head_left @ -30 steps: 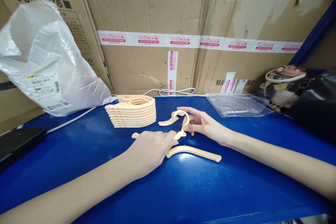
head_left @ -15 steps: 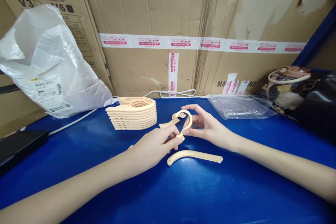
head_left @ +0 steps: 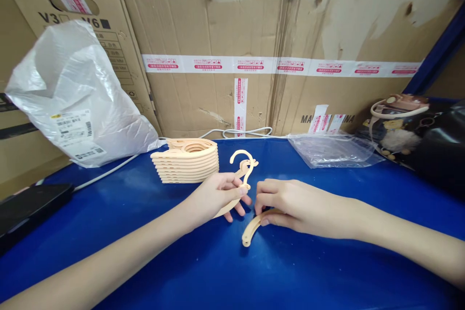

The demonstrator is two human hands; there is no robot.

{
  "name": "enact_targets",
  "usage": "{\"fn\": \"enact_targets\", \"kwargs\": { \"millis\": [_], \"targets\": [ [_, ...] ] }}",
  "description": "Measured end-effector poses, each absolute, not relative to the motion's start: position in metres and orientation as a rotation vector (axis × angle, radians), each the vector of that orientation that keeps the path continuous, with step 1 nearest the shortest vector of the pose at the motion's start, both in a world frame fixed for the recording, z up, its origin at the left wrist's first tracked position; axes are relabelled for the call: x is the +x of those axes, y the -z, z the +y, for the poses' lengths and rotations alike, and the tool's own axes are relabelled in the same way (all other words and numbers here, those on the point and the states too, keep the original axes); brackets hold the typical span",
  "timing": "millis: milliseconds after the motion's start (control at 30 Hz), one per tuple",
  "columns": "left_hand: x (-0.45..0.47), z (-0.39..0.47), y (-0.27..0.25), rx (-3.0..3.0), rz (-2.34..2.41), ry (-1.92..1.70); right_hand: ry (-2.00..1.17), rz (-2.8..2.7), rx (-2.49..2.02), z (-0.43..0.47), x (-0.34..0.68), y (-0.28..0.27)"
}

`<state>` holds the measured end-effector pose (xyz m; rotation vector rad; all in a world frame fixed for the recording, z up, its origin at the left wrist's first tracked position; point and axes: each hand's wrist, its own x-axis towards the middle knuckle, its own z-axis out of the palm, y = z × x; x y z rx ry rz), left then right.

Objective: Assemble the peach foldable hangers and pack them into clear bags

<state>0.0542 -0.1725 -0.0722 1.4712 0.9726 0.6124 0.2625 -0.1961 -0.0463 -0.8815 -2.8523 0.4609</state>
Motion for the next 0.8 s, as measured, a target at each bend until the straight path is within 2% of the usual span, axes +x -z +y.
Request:
{"fn": "enact_targets", "kwargs": {
  "millis": [167,333,567,800],
  "targets": [
    [0.054,-0.176,0.069,1.552,0.929,-0.563,-0.867,-2.711,-0.855,-0.188,0.268,0.038],
    [0.052,-0.178,0.066,1.496,0.964,-0.614,-1.001,-2.659,-0.9,-0.181,0.273,0.031],
    [0.045,-0.178,0.065,1.407,1.0,-0.575,-0.439,-2.797,-0.956,-0.175,0.275,0.036],
    [0.046,-0.182,0.063,1.335,0.955,-0.564,-0.393,-2.809,-0.916,-0.175,0.274,0.041]
  ]
}}
